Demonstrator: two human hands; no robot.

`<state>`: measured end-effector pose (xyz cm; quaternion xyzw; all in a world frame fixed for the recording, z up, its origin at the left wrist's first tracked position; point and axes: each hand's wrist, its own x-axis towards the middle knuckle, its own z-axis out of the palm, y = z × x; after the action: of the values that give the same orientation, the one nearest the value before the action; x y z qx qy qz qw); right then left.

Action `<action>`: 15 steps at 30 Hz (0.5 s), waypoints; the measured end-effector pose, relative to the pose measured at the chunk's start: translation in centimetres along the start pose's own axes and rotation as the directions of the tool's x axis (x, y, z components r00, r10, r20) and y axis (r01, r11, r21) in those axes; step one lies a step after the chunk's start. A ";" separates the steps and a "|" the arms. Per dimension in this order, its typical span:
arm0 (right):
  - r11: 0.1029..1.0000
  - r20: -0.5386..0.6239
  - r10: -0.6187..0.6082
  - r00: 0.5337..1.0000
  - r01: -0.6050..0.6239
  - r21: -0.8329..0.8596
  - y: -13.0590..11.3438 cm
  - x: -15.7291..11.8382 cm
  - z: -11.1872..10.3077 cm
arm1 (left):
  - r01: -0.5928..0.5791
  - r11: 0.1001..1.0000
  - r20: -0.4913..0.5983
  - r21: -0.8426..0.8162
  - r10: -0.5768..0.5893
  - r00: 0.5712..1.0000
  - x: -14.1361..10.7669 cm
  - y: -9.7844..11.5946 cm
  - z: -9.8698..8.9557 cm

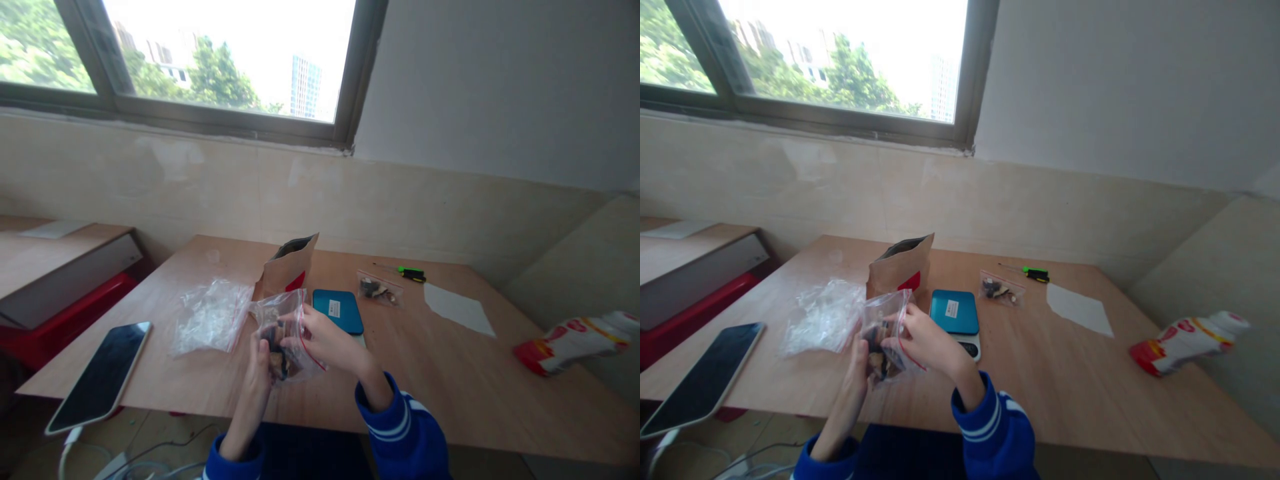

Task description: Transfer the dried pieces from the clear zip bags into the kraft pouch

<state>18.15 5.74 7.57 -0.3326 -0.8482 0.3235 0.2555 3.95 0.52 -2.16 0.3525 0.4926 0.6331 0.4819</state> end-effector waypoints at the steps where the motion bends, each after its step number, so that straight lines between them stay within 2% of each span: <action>1: 1.000 0.000 0.018 1.000 -0.018 0.007 0.0 0.0 0.0 | -0.009 0.999 -0.020 0.033 0.009 1.000 -0.1 0.2 0.0; 5: 0.995 -0.052 0.076 0.996 -0.072 0.072 -0.1 -0.2 -0.2 | -0.069 0.991 -0.094 0.113 0.079 0.992 -0.3 0.9 0.0; 12: 0.924 -0.105 0.104 0.989 -0.057 0.377 0.4 -0.3 -0.2 | -0.092 0.992 -0.140 0.088 0.104 0.985 -0.3 1.5 0.1; 15: 0.897 -0.110 0.132 0.985 -0.071 0.437 0.6 -0.5 -0.4 | -0.057 0.998 -0.144 0.033 0.061 0.988 -0.6 1.7 0.2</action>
<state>19.00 5.88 7.30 -0.3331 -0.7175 0.4925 0.3629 3.86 -0.12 -0.44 0.3270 0.5246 0.6639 0.4208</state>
